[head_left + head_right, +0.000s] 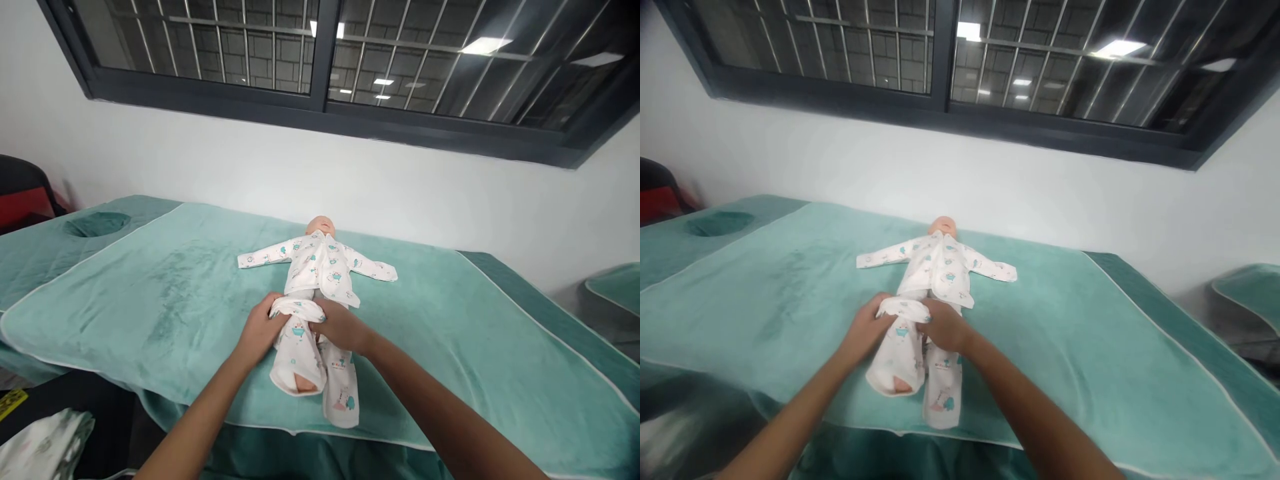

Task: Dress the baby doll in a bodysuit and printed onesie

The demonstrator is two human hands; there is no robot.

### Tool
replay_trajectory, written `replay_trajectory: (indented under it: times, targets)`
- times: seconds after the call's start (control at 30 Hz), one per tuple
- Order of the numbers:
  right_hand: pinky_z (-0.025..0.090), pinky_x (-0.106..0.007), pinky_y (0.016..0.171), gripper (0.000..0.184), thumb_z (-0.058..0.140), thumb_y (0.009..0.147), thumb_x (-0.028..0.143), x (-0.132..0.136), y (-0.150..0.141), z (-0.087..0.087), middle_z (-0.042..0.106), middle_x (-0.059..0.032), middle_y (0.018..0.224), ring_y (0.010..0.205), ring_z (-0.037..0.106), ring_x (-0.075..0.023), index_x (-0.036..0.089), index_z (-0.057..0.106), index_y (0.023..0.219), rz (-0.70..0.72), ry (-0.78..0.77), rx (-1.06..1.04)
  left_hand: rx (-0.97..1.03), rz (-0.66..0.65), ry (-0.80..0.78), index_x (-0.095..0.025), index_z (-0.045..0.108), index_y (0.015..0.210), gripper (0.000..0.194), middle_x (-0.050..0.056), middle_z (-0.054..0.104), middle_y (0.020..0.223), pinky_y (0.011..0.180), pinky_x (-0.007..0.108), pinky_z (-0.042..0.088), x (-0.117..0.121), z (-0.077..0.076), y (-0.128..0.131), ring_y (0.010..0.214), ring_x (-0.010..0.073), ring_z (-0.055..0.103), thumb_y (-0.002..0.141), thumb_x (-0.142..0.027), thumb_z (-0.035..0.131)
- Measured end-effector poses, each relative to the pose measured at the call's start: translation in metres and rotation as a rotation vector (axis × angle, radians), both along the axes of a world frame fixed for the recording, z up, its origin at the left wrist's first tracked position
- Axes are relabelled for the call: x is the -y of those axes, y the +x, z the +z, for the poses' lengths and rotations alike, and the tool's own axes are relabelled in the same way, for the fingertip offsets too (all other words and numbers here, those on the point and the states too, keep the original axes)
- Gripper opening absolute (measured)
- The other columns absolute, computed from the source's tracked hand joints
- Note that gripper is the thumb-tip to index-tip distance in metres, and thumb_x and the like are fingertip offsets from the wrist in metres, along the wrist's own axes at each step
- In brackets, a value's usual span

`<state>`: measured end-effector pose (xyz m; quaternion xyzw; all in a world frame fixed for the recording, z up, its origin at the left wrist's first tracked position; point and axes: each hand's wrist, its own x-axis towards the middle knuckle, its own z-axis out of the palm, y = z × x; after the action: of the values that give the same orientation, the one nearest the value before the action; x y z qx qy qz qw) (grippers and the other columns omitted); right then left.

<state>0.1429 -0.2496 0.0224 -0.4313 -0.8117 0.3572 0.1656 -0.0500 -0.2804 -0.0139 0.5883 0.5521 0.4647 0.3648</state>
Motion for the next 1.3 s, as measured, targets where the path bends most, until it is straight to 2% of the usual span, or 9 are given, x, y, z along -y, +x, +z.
replay_trajectory:
  times: [0.23, 0.47, 0.63, 0.77, 0.9, 1.03, 1.1, 1.2, 1.3]
  targets:
    - [0.036, -0.028, 0.062, 0.015, 0.045, 0.086, 0.019, 0.003, -0.003, -0.008, 0.057, -0.0025, 0.079, 0.073, 0.053, -0.0172, 0.021, 0.04, 0.072, -0.071, 0.121, 0.084, 0.172, -0.2, -0.069, -0.019, 0.056, 0.116, 0.04, 0.006, 0.064, 0.108, 0.089, 0.032, 0.045, 0.026, -0.009, -0.017, 0.1, 0.0228, 0.059, 0.077, -0.028, 0.059]
    - [0.034, -0.026, 0.06, 0.016, 0.044, 0.088, 0.024, 0.006, -0.009, -0.005, 0.056, -0.0017, 0.077, 0.071, 0.054, -0.0166, 0.022, 0.039, 0.073, -0.169, 0.107, 0.075, 0.043, 0.067, 0.079, -0.02, 0.059, 0.1, 0.029, 0.002, 0.065, 0.098, 0.089, 0.034, 0.045, -0.008, -0.017, -0.007, 0.093, 0.019, 0.059, 0.074, -0.015, 0.047]
    - [0.038, -0.026, 0.061, 0.008, 0.051, 0.084, 0.028, 0.011, -0.004, 0.003, 0.06, -0.0006, 0.082, 0.07, 0.058, -0.0158, 0.021, 0.046, 0.083, -0.231, -0.015, 0.014, 0.225, 0.038, 0.039, -0.016, 0.06, 0.095, 0.035, 0.004, 0.066, 0.095, 0.085, 0.034, 0.046, -0.027, -0.004, 0.002, 0.092, 0.0197, 0.06, 0.063, -0.011, 0.048]
    - [0.041, -0.028, 0.07, 0.018, 0.05, 0.088, 0.04, 0.011, 0.01, 0.017, 0.061, 0.0002, 0.088, 0.082, 0.056, -0.0174, 0.023, 0.051, 0.092, -0.238, 0.1, -0.091, 0.403, 0.078, 0.033, -0.016, 0.062, 0.097, 0.03, 0.007, 0.066, 0.105, 0.087, 0.035, 0.046, -0.032, 0.017, -0.002, 0.101, 0.0233, 0.06, 0.069, -0.016, 0.051]
    - [0.042, -0.029, 0.074, 0.024, 0.038, 0.095, 0.042, -0.001, 0.017, 0.028, 0.061, -0.003, 0.095, 0.086, 0.056, -0.0172, 0.022, 0.051, 0.097, -0.308, 0.278, -0.12, -0.001, -0.031, 0.086, -0.017, 0.062, 0.102, 0.028, 0.009, 0.059, 0.114, 0.093, 0.037, 0.043, -0.046, 0.029, 0.008, 0.11, 0.0246, 0.054, 0.074, -0.02, 0.058]
    - [0.043, -0.033, 0.073, 0.02, 0.058, 0.085, 0.035, -0.017, 0.004, 0.021, 0.055, -0.0109, 0.106, 0.097, 0.052, -0.0252, 0.02, 0.051, 0.097, -0.383, 0.513, 0.332, -0.583, -0.05, 0.18, -0.019, 0.058, 0.109, 0.039, 0.012, 0.051, 0.12, 0.094, 0.042, 0.041, -0.058, 0.037, 0.034, 0.115, 0.0297, 0.047, 0.072, -0.021, 0.066]
    - [0.043, -0.033, 0.071, 0.015, 0.058, 0.084, 0.027, -0.023, -0.005, 0.017, 0.054, -0.0138, 0.107, 0.101, 0.051, -0.0284, 0.019, 0.051, 0.095, -0.386, 0.562, 0.487, -0.748, -0.017, 0.208, -0.019, 0.057, 0.107, 0.033, 0.014, 0.051, 0.118, 0.089, 0.043, 0.042, -0.059, 0.041, 0.044, 0.113, 0.0316, 0.047, 0.076, -0.024, 0.063]
    - [0.043, -0.032, 0.072, 0.008, 0.049, 0.085, 0.018, -0.03, -0.01, 0.017, 0.057, -0.0123, 0.099, 0.094, 0.054, -0.0253, 0.019, 0.052, 0.092, -0.43, 0.546, 0.452, -0.733, 0.027, 0.274, -0.019, 0.058, 0.095, 0.013, 0.012, 0.056, 0.109, 0.087, 0.04, 0.042, -0.056, 0.043, 0.047, 0.107, 0.0281, 0.051, 0.084, -0.023, 0.051]
    - [0.046, -0.032, 0.07, 0.01, 0.046, 0.084, 0.025, -0.037, 0.012, 0.017, 0.059, -0.006, 0.086, 0.08, 0.058, -0.02, 0.02, 0.051, 0.091, -0.545, 0.346, 0.055, -0.312, 0.213, 0.225, -0.02, 0.056, 0.083, 0.014, 0.006, 0.06, 0.092, 0.084, 0.036, 0.043, -0.054, 0.036, 0.03, 0.092, 0.0218, 0.056, 0.087, -0.029, 0.047]
